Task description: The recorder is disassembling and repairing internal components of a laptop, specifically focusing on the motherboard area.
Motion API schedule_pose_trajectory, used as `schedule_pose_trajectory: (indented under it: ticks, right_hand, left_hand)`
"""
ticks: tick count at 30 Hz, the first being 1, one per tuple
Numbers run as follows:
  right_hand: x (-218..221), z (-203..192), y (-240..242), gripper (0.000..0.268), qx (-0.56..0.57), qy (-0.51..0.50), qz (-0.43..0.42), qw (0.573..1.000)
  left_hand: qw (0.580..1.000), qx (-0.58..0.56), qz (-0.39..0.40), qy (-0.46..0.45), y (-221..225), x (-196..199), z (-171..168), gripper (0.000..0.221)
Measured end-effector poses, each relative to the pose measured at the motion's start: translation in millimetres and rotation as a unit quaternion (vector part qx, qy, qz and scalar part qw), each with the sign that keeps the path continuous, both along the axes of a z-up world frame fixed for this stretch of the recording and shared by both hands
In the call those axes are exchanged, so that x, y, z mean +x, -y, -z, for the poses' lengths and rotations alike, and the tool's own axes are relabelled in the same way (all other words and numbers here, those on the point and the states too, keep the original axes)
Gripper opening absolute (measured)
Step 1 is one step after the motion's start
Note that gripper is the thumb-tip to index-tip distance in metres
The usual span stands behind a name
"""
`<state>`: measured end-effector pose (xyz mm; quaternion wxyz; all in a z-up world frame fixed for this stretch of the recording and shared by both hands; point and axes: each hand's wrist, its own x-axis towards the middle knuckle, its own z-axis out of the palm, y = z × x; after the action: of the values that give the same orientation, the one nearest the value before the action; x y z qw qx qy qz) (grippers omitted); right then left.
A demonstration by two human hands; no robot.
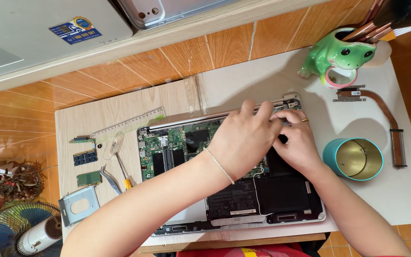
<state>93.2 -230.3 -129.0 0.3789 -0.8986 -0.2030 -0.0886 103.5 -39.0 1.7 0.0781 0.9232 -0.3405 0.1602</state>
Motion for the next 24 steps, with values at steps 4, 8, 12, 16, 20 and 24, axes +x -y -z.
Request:
schedule_pose_trajectory:
  ticks: [4, 8, 12, 16, 20, 24]
  right_hand:
    - [0, 1, 0, 0.016, -0.016, 0.015, 0.005, 1.0]
    - [-2, -10, -7, 0.015, -0.017, 0.015, 0.012, 1.0]
    - [-7, -23, -12, 0.025, 0.002, 0.0, 0.031, 1.0]
    - [-5, -17, -12, 0.018, -0.031, 0.021, 0.021, 0.999]
    - [3, -27, -17, 0.013, -0.093, 0.024, 0.01, 0.995]
    - [15, -39, -20, 0.011, -0.19, 0.002, -0.01, 0.982]
  left_hand:
    - [0.99, 0.051, -0.03, -0.129, -3, 1, 13, 0.008]
    - [0.962, 0.056, -0.093, -0.252, -22, 3, 4, 0.029]
    - [0.989, -0.134, -0.001, -0.055, -46, -1, 14, 0.019]
    - [0.967, -0.115, -0.089, -0.211, -61, -16, 42, 0.02]
    - [0.939, -0.2, -0.143, -0.241, -82, -37, 42, 0.017]
    - [0.91, -0.302, -0.157, -0.238, -104, -62, 52, 0.016]
